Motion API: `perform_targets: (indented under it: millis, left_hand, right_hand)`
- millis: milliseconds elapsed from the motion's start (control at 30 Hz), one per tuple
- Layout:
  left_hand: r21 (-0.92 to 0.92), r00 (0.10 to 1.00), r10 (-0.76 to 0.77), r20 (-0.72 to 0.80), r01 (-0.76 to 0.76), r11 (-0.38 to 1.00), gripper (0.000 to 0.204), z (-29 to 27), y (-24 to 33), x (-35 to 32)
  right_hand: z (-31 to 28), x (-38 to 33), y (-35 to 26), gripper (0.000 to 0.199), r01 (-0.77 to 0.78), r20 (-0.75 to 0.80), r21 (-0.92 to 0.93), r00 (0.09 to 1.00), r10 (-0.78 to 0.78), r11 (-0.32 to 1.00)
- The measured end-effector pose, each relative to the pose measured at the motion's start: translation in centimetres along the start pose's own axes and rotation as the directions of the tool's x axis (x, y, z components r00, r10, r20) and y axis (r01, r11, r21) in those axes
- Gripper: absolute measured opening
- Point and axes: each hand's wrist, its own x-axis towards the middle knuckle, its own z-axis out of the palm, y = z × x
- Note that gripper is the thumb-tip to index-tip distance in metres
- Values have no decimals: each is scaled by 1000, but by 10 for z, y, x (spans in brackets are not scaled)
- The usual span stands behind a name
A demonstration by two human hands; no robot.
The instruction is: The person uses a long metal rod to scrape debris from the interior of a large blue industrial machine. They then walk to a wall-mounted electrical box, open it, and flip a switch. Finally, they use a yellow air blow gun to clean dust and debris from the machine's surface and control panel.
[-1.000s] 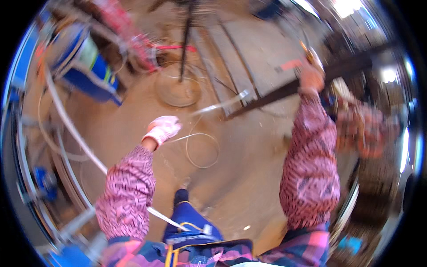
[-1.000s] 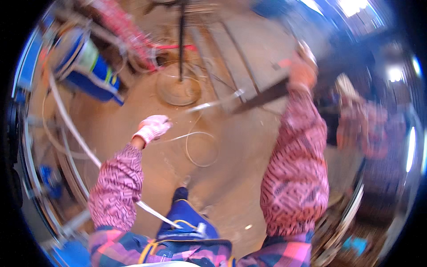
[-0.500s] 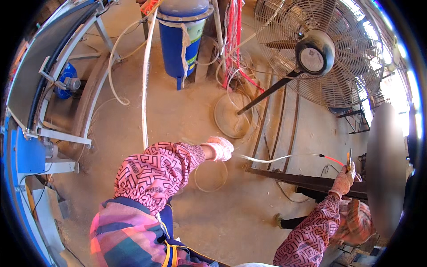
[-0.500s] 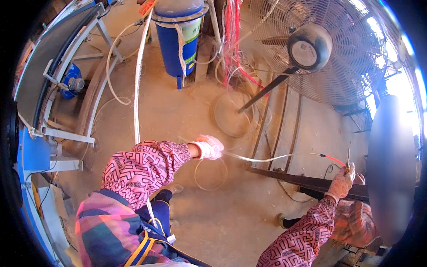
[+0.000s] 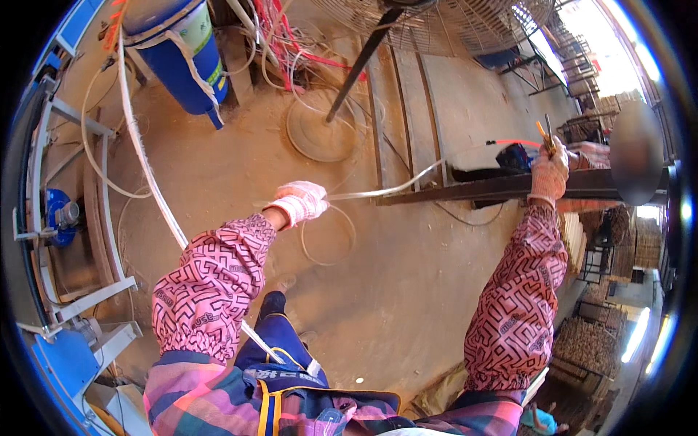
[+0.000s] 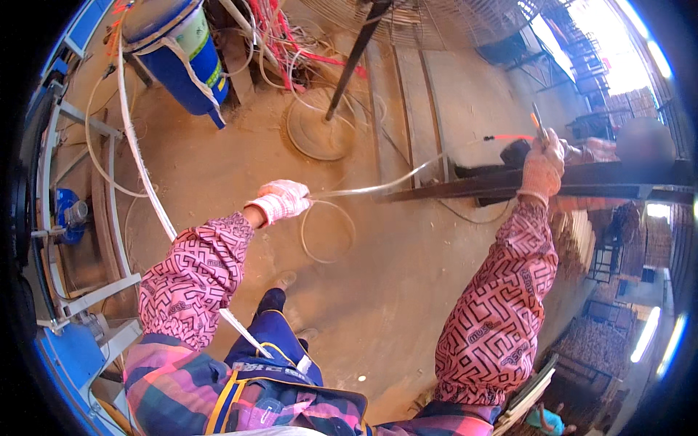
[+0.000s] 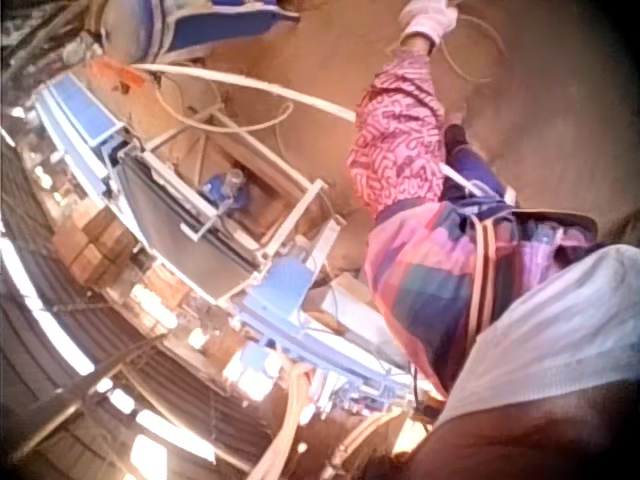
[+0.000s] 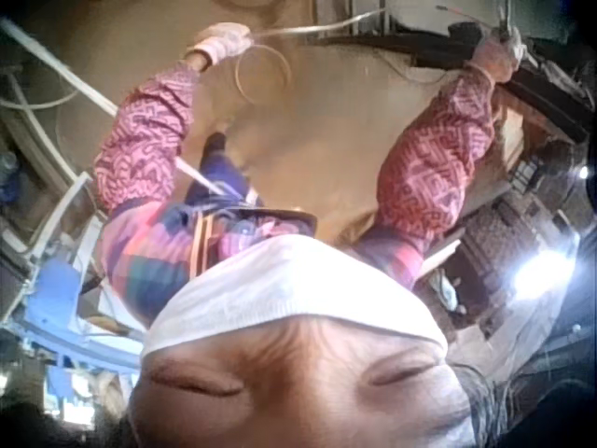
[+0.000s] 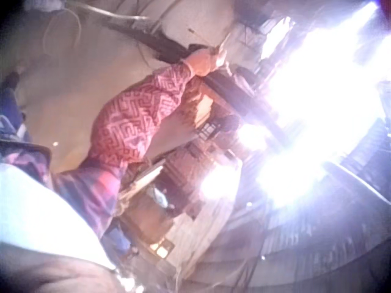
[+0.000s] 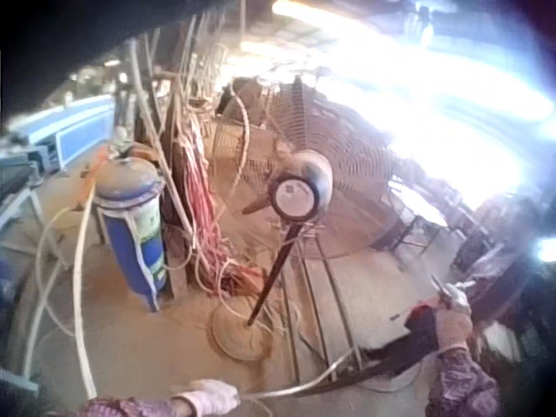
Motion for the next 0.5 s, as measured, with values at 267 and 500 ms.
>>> perform_targets:
  millis: [267, 500]
  left_hand:
    - [-21, 1000, 5, -20, -5, 1000, 39, 3, -1, 5]
    - [-88, 997, -5, -71, -1, 996, 38, 14, -10, 14]
  right_hand:
    - [-8, 3, -25, 39, -27, 66, -48, 997, 30, 998]
    - [-19, 11, -39, 39, -74, -57, -67, 996, 70, 995]
